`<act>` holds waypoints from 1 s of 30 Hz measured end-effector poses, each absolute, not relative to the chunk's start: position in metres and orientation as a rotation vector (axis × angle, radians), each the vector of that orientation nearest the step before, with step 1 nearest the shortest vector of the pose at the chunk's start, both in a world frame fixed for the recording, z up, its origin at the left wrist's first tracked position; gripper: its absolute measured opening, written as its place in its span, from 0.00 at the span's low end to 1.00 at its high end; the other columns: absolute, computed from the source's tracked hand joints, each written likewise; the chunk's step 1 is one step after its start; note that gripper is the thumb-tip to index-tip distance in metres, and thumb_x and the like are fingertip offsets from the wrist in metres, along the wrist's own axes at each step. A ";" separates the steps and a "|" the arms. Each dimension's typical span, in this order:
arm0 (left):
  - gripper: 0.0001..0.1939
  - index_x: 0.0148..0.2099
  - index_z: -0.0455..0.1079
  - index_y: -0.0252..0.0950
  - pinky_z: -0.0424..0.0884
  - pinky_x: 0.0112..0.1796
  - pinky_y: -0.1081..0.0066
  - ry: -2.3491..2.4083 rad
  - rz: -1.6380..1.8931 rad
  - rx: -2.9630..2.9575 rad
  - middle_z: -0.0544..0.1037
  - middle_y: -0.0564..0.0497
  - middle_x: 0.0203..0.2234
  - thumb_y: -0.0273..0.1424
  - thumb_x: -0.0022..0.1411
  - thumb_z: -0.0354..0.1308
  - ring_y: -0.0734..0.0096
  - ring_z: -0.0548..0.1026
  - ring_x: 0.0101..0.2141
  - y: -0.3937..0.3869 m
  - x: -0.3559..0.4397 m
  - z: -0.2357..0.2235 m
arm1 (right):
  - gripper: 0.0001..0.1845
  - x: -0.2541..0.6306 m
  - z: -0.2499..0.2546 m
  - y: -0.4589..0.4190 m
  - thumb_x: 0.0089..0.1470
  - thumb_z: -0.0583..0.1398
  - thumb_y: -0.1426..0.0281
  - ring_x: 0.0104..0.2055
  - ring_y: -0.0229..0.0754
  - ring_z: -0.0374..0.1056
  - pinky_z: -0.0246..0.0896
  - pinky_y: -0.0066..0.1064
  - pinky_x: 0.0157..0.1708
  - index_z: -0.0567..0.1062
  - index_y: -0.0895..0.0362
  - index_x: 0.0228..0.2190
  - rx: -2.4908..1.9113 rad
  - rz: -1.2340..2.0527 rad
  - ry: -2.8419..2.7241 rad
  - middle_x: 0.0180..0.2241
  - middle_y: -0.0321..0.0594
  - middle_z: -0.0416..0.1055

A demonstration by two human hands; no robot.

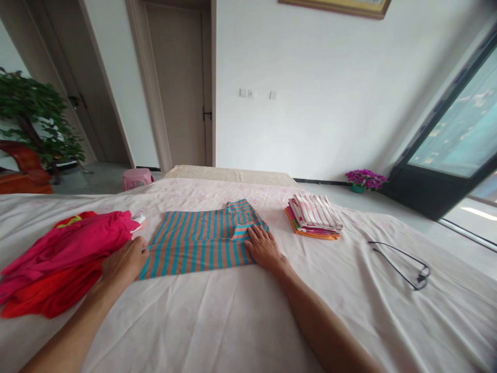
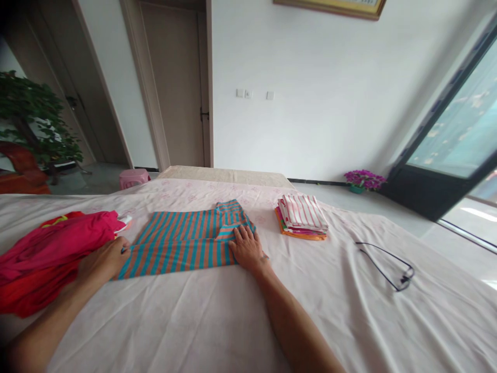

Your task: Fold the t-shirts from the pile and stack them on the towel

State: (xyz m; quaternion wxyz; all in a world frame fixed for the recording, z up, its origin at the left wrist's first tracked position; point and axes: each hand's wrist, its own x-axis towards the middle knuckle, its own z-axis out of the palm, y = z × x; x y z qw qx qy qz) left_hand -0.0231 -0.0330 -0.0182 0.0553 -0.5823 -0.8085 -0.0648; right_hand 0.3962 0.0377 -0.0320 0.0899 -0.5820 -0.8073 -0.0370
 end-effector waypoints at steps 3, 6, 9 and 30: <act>0.17 0.50 0.70 0.37 0.66 0.38 0.62 -2.163 -0.278 -1.802 0.78 0.42 0.43 0.36 0.66 0.46 0.53 0.76 0.43 -0.031 0.012 0.002 | 0.32 0.395 -0.031 0.037 0.67 0.46 0.51 0.70 0.50 0.43 0.35 0.46 0.67 0.58 0.51 0.66 -1.738 -0.090 -2.389 0.69 0.41 0.50; 0.17 0.44 0.73 0.38 0.66 0.44 0.64 -2.049 -0.458 -2.001 0.79 0.45 0.40 0.40 0.67 0.47 0.58 0.76 0.43 -0.022 0.070 0.023 | 0.31 0.393 -0.027 0.035 0.67 0.45 0.52 0.70 0.49 0.43 0.36 0.45 0.66 0.58 0.49 0.66 -1.739 -0.061 -2.373 0.69 0.40 0.51; 0.25 0.37 0.75 0.38 0.66 0.45 0.64 -2.053 -0.504 -2.165 0.81 0.44 0.36 0.45 0.70 0.40 0.58 0.77 0.42 -0.003 0.132 0.037 | 0.30 0.393 -0.023 0.032 0.67 0.46 0.53 0.70 0.49 0.43 0.37 0.46 0.66 0.59 0.49 0.65 -1.733 -0.035 -2.362 0.68 0.40 0.52; 0.16 0.54 0.67 0.39 0.67 0.40 0.69 -2.242 -0.901 -2.267 0.79 0.45 0.45 0.27 0.63 0.55 0.65 0.77 0.43 0.075 0.214 -0.020 | 0.29 0.396 -0.017 0.023 0.67 0.42 0.51 0.69 0.49 0.46 0.37 0.47 0.65 0.63 0.47 0.63 -1.702 -0.022 -2.300 0.67 0.39 0.56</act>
